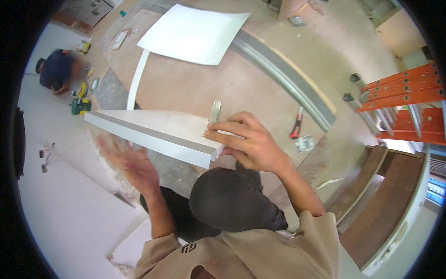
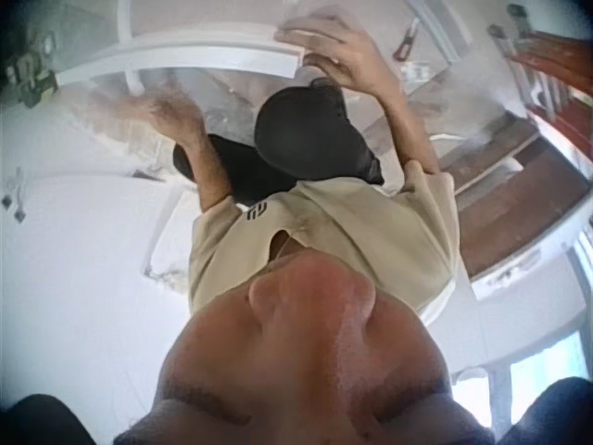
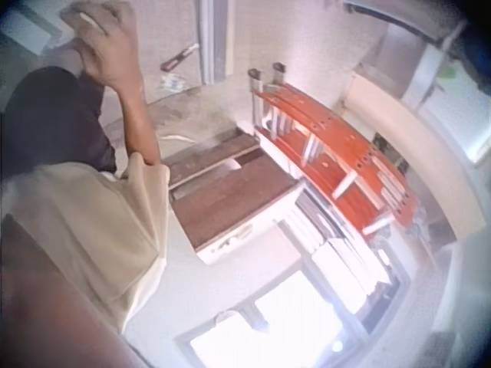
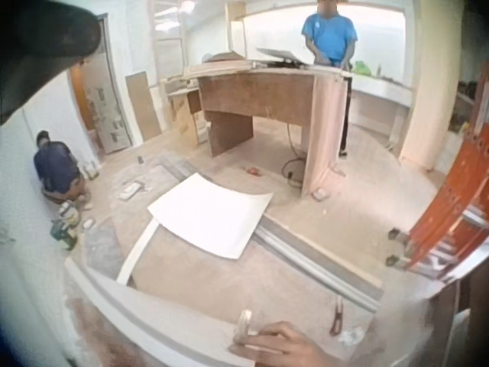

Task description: The person uses a hammer and a utility knife to work on a white cabinet door. They hammer a metal hinge onto the door and then use the knife to trim the edges of the door panel. The person is sitting on the floor during the trimming process.

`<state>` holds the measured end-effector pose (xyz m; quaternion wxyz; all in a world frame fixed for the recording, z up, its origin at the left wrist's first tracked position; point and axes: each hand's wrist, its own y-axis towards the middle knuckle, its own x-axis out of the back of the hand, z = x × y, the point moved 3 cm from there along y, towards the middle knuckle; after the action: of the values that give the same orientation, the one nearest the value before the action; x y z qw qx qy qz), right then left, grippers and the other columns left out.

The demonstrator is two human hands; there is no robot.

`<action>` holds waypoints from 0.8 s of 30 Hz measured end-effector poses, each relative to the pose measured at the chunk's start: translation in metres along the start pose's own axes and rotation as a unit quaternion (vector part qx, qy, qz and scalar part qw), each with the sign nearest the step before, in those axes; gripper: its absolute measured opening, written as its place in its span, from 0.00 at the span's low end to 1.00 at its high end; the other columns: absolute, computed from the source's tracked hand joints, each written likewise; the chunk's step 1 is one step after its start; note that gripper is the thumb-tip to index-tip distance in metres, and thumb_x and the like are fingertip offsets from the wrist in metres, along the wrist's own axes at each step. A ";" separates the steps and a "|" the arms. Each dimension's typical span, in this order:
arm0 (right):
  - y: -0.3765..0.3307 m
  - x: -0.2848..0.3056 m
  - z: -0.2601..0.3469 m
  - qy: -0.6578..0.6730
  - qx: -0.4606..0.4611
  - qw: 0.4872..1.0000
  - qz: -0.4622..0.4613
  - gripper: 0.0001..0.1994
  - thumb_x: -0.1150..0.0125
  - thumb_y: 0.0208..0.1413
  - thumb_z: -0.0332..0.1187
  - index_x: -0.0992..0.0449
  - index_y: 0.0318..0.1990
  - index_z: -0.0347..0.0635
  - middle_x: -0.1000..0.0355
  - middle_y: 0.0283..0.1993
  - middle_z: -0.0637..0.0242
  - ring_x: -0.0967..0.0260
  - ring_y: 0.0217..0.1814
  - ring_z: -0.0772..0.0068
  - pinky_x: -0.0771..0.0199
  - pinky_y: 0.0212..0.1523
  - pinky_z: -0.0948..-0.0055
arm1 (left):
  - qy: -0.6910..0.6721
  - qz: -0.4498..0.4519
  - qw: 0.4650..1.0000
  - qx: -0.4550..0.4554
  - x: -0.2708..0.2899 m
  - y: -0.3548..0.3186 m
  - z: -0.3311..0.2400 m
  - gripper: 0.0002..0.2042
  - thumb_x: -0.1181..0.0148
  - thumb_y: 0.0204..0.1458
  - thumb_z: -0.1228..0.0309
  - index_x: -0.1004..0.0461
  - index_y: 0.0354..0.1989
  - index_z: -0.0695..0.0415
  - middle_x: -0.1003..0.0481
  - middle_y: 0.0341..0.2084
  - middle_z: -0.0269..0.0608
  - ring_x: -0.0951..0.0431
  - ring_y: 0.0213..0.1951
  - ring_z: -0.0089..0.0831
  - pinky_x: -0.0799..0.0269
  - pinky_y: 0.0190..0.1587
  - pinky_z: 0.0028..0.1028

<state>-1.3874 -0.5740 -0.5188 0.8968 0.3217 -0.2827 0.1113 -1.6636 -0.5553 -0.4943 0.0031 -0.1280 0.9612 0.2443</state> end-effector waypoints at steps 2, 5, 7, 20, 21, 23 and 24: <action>-0.007 0.000 -0.003 0.017 -0.006 1.000 -0.016 0.30 0.25 0.38 0.26 0.18 0.56 0.45 0.22 0.58 0.68 0.29 0.48 0.58 0.26 0.50 0.62 | -0.122 0.004 0.986 0.116 -0.001 -0.007 0.003 0.48 0.43 0.59 0.37 0.53 0.76 0.59 0.44 0.72 0.54 0.43 0.73 0.47 0.44 0.72 0.48; -0.007 -0.009 -0.003 0.020 0.018 0.999 -0.046 0.29 0.25 0.36 0.27 0.17 0.54 0.45 0.20 0.53 0.69 0.29 0.43 0.61 0.27 0.46 0.65 | -0.171 -0.032 0.974 0.145 -0.025 0.012 -0.013 0.38 0.48 0.67 0.47 0.48 0.73 0.64 0.36 0.68 0.52 0.34 0.68 0.43 0.39 0.69 0.44; -0.002 -0.010 0.005 0.004 0.042 0.998 -0.056 0.27 0.25 0.37 0.31 0.16 0.51 0.43 0.19 0.48 0.69 0.29 0.42 0.65 0.31 0.40 0.68 | -0.116 -0.002 0.973 0.198 -0.024 0.031 -0.013 0.35 0.45 0.66 0.56 0.47 0.73 0.66 0.33 0.65 0.52 0.29 0.63 0.41 0.35 0.66 0.40; 0.041 -0.059 0.048 0.031 0.216 0.976 -0.015 0.09 0.41 0.53 0.30 0.20 0.40 0.40 0.25 0.46 0.63 0.30 0.58 0.61 0.32 0.65 0.52 | 0.169 0.357 0.858 0.327 -0.036 0.029 -0.058 0.43 0.40 0.39 0.84 0.42 0.72 0.70 0.32 0.64 0.51 0.33 0.67 0.37 0.40 0.69 0.34; 0.041 -0.071 0.054 0.043 0.238 0.970 -0.001 0.07 0.41 0.54 0.30 0.21 0.39 0.41 0.25 0.46 0.63 0.31 0.60 0.60 0.35 0.68 0.48 | 0.165 0.351 0.857 0.340 -0.020 0.028 -0.062 0.43 0.40 0.39 0.84 0.41 0.72 0.70 0.31 0.64 0.50 0.33 0.67 0.37 0.41 0.70 0.35; 0.046 -0.097 0.048 0.055 0.257 0.965 0.022 0.11 0.38 0.53 0.30 0.23 0.44 0.40 0.27 0.50 0.62 0.33 0.62 0.57 0.38 0.70 0.46 | 0.170 0.331 0.865 0.336 0.006 0.022 -0.064 0.44 0.40 0.38 0.85 0.42 0.72 0.71 0.31 0.64 0.50 0.33 0.67 0.37 0.41 0.70 0.34; 0.056 -0.109 0.044 0.064 0.274 0.959 0.032 0.13 0.37 0.53 0.30 0.23 0.46 0.40 0.28 0.52 0.61 0.34 0.62 0.56 0.40 0.71 0.45 | 0.178 0.314 0.872 0.331 0.019 0.019 -0.068 0.44 0.40 0.37 0.86 0.42 0.72 0.71 0.31 0.64 0.50 0.33 0.66 0.36 0.42 0.70 0.34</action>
<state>-1.5172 -0.5616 -0.5255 0.7863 0.5384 -0.1930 0.2338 -1.6831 -0.5758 -0.4274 -0.2030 0.1482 0.9595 -0.1271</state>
